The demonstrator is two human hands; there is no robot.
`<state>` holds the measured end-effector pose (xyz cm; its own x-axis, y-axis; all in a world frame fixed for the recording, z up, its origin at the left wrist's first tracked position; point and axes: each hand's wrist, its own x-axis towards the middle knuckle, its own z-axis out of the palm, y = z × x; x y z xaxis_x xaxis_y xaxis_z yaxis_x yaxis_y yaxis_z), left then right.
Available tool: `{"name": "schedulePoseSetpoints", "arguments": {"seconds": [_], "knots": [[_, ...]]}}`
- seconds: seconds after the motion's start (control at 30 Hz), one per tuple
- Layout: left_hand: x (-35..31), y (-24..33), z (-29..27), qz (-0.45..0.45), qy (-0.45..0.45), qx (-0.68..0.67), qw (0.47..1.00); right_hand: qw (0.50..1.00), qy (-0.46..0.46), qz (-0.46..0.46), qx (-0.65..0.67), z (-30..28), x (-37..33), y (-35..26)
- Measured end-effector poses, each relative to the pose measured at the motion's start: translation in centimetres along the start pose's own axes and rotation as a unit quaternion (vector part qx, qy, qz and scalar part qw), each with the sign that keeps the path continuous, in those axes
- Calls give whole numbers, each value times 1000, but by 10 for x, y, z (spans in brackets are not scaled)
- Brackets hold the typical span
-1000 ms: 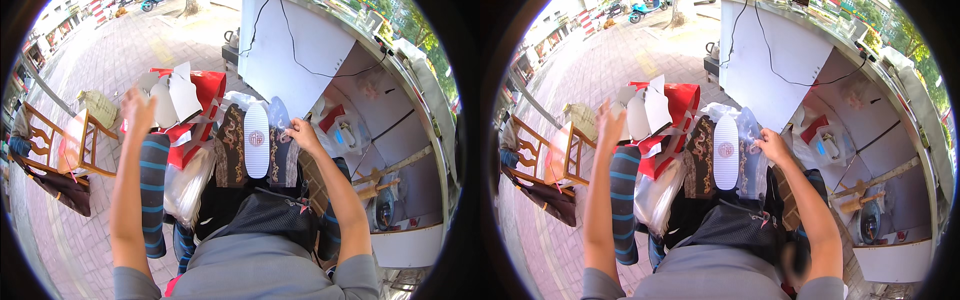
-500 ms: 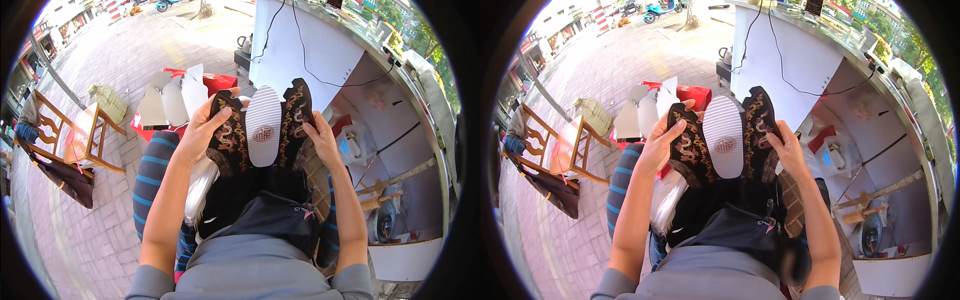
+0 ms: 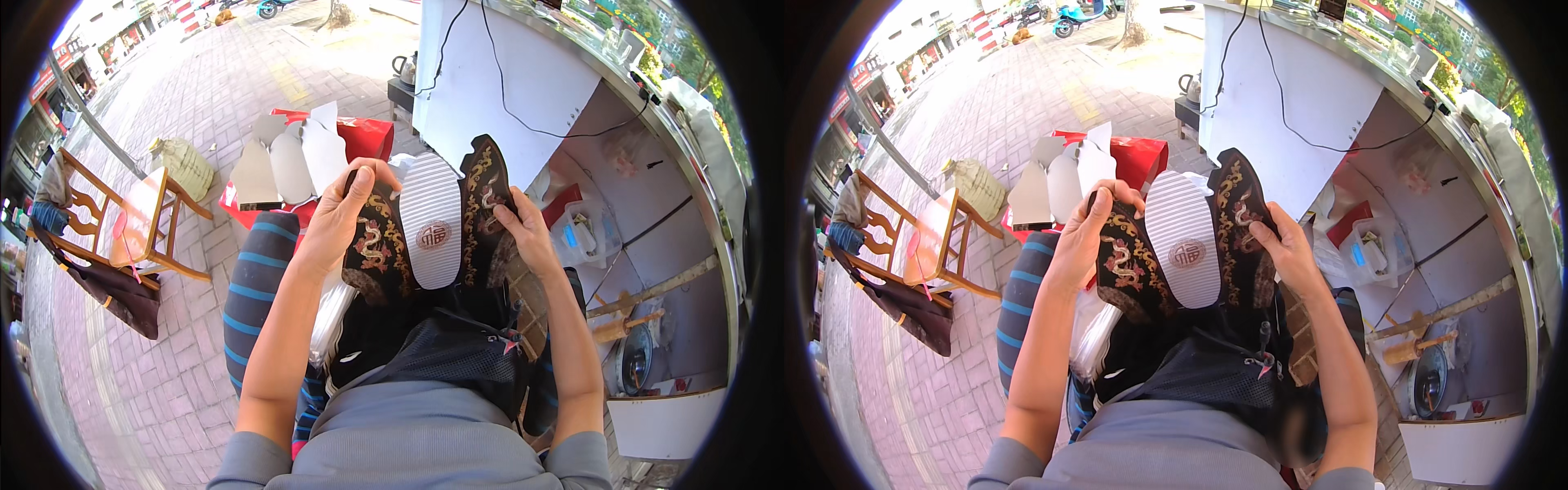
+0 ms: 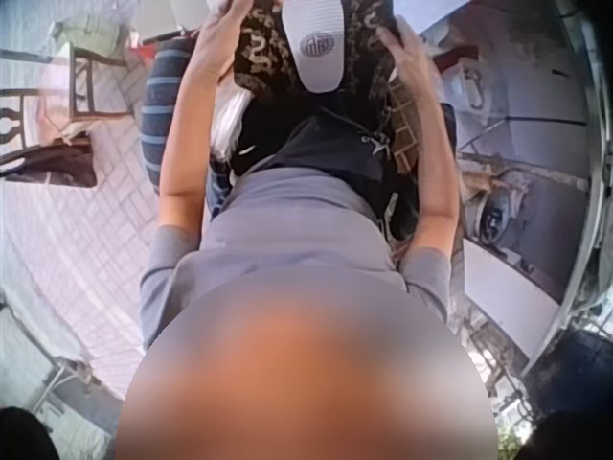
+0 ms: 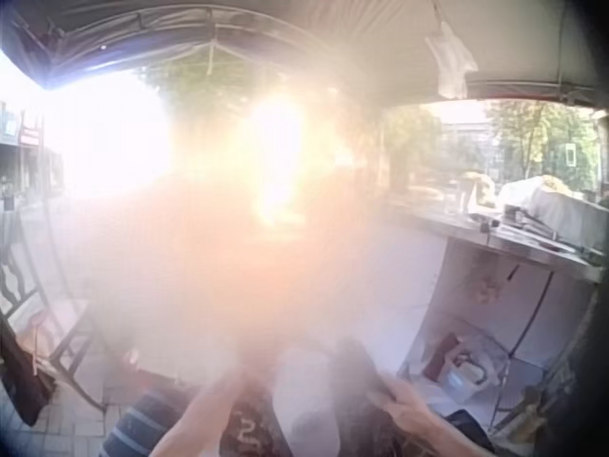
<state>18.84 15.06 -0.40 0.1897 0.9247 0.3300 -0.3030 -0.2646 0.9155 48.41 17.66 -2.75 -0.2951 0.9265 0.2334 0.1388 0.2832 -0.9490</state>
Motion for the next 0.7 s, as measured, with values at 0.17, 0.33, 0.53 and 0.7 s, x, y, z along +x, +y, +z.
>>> {"name": "schedulePoseSetpoints", "arguments": {"seconds": [0.17, 0.33, 0.53, 0.7], "knots": [[-25, 13, 2, -91, 46, 162, 981, 999, -2, 4, 39, -5, 6, -3], [-43, 6, 27, 14, 125, 81, 989, 943, 103, -81, -305, 15, 13, -44], [-54, 16, 64, 30, 214, 67, 974, 926, 99, -270, -246, 86, -16, -99], [-60, 23, 78, 56, 209, 2, 976, 918, 105, -309, -226, 108, -14, -103]]}}
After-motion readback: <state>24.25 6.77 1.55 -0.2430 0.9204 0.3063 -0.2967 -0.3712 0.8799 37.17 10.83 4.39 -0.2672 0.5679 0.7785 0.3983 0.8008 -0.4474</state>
